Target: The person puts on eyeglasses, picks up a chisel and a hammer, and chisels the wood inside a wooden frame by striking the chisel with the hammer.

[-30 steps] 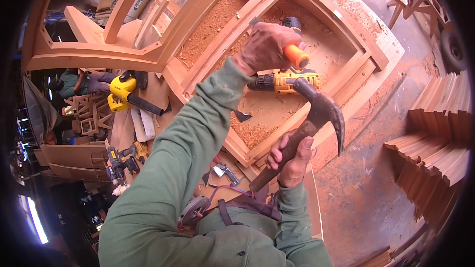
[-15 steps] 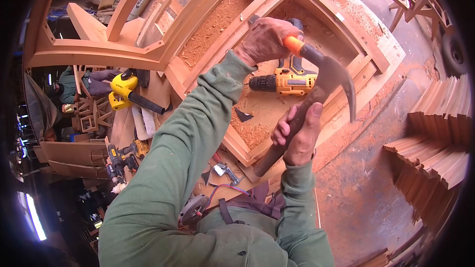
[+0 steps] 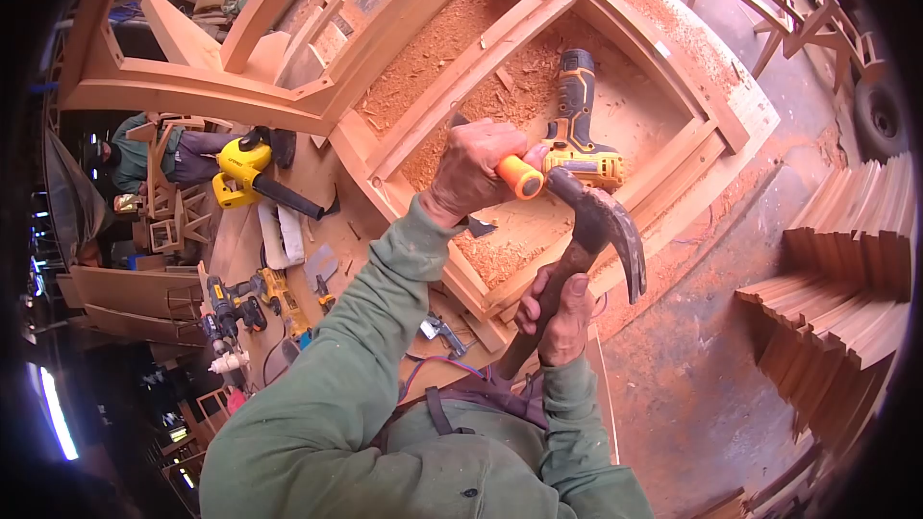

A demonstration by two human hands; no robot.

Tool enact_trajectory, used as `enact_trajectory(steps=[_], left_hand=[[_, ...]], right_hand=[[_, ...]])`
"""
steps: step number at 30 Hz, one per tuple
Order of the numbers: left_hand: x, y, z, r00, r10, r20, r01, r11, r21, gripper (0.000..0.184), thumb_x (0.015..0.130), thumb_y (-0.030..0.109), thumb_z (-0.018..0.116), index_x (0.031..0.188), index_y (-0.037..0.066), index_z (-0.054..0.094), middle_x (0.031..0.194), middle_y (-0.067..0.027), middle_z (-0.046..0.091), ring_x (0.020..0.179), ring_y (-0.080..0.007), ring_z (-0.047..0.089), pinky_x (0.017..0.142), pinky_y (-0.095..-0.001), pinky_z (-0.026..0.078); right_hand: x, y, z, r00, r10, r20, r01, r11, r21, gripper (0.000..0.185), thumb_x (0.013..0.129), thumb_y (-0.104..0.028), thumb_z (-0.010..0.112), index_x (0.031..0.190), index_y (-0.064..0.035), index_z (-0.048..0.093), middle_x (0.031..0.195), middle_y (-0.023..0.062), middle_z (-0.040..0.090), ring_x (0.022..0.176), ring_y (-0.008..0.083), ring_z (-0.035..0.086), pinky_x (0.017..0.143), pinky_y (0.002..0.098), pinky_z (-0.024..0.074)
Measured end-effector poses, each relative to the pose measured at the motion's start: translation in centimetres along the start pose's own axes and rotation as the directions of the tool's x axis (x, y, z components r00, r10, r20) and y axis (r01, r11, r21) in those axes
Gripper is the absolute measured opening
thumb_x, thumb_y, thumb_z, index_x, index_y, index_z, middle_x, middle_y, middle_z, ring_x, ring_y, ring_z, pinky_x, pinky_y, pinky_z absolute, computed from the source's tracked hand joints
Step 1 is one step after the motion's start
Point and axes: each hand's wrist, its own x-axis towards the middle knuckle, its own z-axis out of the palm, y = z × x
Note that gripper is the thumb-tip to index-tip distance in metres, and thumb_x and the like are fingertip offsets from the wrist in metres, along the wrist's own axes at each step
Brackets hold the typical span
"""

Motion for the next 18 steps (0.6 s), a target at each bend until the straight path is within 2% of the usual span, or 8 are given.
enact_trajectory(steps=[3,6,10,14,17,18], left_hand=[[1.3,-1.1,0.1,0.995,0.078,0.062,-0.075,0.996,-0.051,0.021,0.084,0.023,0.068,0.071,0.01,0.059,0.065,-0.0069,0.059,0.062,-0.0265,0.063,0.061,-0.0388,0.047],[3.6,-1.4,0.8,0.981,0.188,0.056,-0.183,0.979,-0.09,0.021,0.085,0.021,0.07,0.071,0.009,0.059,0.067,-0.0084,0.059,0.061,-0.0285,0.061,0.059,-0.0393,0.047],[5.2,-2.7,2.3,0.981,0.149,0.126,-0.147,0.989,-0.026,0.021,0.081,0.023,0.072,0.071,0.011,0.059,0.068,-0.0088,0.061,0.066,-0.03,0.065,0.061,-0.0404,0.05],[5.5,-2.9,2.8,0.978,0.143,0.153,-0.136,0.989,-0.052,0.018,0.079,0.022,0.072,0.072,0.01,0.06,0.07,-0.0098,0.062,0.068,-0.0312,0.066,0.062,-0.0409,0.051],[4.7,-1.8,2.1,0.995,0.066,0.071,-0.061,0.995,-0.075,0.017,0.078,0.023,0.072,0.074,0.01,0.062,0.072,-0.0103,0.064,0.069,-0.0321,0.066,0.063,-0.0415,0.051],[4.2,-1.5,1.6,0.996,0.015,0.085,-0.009,0.997,-0.07,0.018,0.078,0.025,0.072,0.078,0.01,0.063,0.074,-0.0118,0.064,0.071,-0.033,0.067,0.064,-0.0418,0.051]], right_hand=[[0.2,-0.4,0.5,1.0,-0.017,-0.004,0.017,0.994,0.107,0.075,0.088,-0.082,0.038,0.092,-0.0072,0.043,0.057,0.0023,0.04,0.043,0.0137,0.038,0.043,0.0285,0.0342],[0.4,-1.2,2.0,0.997,-0.074,-0.032,0.078,0.984,0.162,0.075,0.089,-0.082,0.034,0.089,-0.0082,0.042,0.056,0.0021,0.039,0.041,0.0139,0.037,0.041,0.0289,0.0336],[0.5,-0.8,2.4,0.996,-0.079,-0.034,0.083,0.99,0.114,0.073,0.09,-0.081,0.033,0.087,-0.0092,0.041,0.054,0.0015,0.037,0.04,0.0142,0.037,0.041,0.0292,0.0349],[0.5,-0.2,2.3,0.997,-0.063,-0.043,0.068,0.991,0.116,0.071,0.09,-0.08,0.035,0.087,-0.0093,0.041,0.054,0.0012,0.037,0.039,0.0144,0.036,0.041,0.0292,0.0349],[0.0,-0.2,2.1,1.0,-0.013,-0.024,0.018,0.983,0.185,0.07,0.09,-0.08,0.037,0.088,-0.0101,0.042,0.056,0.0013,0.037,0.041,0.0141,0.036,0.042,0.0285,0.034],[-0.6,-0.7,2.1,1.0,-0.01,-0.028,0.014,0.989,0.145,0.069,0.091,-0.079,0.037,0.088,-0.0107,0.042,0.058,0.0015,0.038,0.043,0.0137,0.035,0.043,0.0273,0.0338]])
